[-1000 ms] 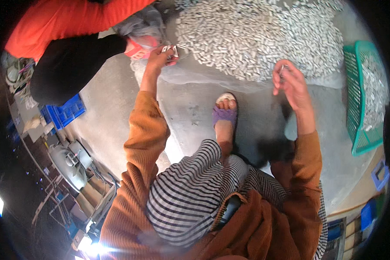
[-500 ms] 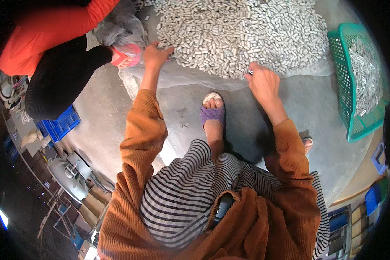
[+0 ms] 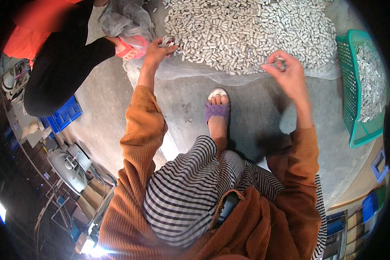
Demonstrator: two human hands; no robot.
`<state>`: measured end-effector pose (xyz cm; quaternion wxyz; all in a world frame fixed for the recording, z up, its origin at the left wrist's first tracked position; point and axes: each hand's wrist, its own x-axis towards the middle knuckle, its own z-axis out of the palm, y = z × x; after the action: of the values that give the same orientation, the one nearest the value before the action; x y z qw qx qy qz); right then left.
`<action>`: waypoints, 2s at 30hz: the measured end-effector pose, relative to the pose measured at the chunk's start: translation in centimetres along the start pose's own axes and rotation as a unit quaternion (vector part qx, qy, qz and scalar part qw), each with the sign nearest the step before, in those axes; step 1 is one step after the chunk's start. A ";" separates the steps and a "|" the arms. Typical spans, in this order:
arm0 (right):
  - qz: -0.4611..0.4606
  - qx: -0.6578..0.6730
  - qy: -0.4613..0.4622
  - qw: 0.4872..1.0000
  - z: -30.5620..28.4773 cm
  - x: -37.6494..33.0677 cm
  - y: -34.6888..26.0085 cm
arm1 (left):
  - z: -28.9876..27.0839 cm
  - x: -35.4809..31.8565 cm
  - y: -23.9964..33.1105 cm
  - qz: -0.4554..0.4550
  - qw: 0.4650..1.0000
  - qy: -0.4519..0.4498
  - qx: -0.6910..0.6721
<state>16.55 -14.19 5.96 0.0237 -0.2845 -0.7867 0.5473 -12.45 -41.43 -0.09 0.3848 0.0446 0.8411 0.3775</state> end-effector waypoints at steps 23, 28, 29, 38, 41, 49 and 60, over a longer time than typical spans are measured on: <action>-0.061 0.681 0.192 0.704 -7.4 -0.4 -9.9 | 5.7 -0.5 2.2 0.009 0.962 0.221 0.158; -0.016 0.650 0.236 0.722 -8.9 -1.2 -7.7 | 1.7 3.6 -4.7 0.104 0.900 0.261 0.333; 0.001 0.630 0.264 0.730 -9.2 -1.4 -7.0 | -0.2 4.5 -4.8 0.098 0.901 0.258 0.335; 0.102 0.550 0.336 0.757 -9.4 -2.3 -3.6 | -1.6 0.9 4.3 -0.031 0.962 0.058 0.265; 0.119 0.559 0.294 0.766 -8.2 -1.4 -4.5 | -2.4 -1.0 6.5 -0.029 0.991 0.025 0.131; 0.111 0.577 0.245 0.771 -8.0 -1.8 -6.1 | -2.4 -4.8 10.4 -0.069 0.992 -0.066 -0.082; 0.142 0.679 0.137 0.707 -0.1 2.4 -2.8 | 4.1 -9.7 20.1 0.210 0.961 -0.119 0.133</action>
<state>13.41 -13.67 7.84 0.2400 -0.3724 -0.1412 0.8853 -7.16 -28.26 17.59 0.3849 0.3160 0.8034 0.3265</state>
